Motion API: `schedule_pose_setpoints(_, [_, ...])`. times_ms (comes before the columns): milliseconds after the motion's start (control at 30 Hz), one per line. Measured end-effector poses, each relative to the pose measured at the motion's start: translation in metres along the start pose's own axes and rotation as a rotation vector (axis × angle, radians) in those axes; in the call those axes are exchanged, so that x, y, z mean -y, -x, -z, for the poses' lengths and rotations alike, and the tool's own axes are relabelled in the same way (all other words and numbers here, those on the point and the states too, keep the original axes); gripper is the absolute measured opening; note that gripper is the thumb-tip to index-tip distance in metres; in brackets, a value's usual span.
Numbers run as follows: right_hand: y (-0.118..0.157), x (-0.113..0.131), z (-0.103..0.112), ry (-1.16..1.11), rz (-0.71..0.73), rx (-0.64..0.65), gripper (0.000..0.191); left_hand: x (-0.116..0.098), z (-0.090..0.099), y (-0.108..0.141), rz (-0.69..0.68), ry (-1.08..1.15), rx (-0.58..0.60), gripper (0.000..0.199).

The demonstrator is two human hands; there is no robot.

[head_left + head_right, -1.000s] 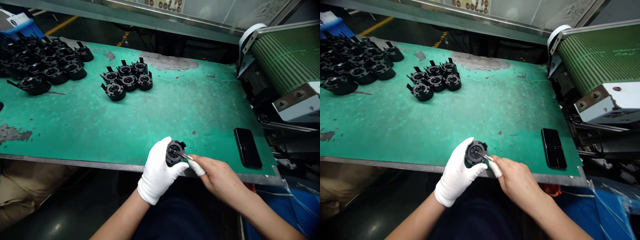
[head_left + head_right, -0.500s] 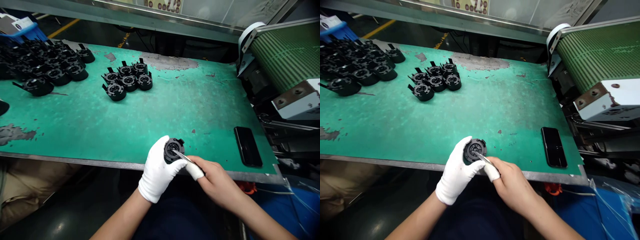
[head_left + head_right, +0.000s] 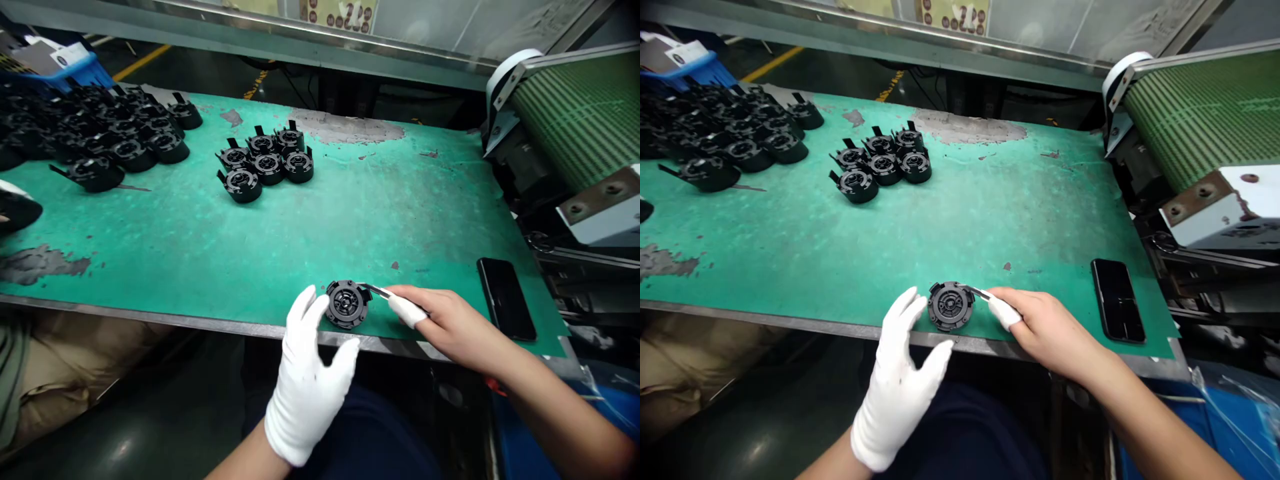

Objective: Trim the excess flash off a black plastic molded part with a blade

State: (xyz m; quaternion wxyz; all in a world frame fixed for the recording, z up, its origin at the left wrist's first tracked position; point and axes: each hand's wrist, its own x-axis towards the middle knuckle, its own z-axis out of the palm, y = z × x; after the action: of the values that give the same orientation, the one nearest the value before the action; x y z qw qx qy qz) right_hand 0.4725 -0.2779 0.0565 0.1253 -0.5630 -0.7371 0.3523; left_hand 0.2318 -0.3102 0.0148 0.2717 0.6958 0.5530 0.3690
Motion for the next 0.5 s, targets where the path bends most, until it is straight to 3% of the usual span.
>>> schedule_pose_setpoints(133, [0.014, 0.005, -0.009, 0.263, -0.013, 0.020, 0.046, 0.014, 0.000, -0.037, -0.043, 0.053, 0.211, 0.091])
schedule_pose_setpoints(233, [0.015, 0.008, -0.023, 0.366, -0.075, 0.000, 0.050, 0.023, -0.002, -0.054, -0.046, 0.020, 0.371, 0.099])
schedule_pose_setpoints(333, [0.013, 0.008, -0.027, 0.366, -0.089, 0.025, 0.051, 0.028, -0.004, -0.058, -0.060, 0.019, 0.415, 0.096])
schedule_pose_setpoints(500, [0.014, 0.006, -0.023, 0.352, -0.055, 0.020, 0.047, 0.030, -0.004, -0.055, -0.062, 0.024, 0.381, 0.090])
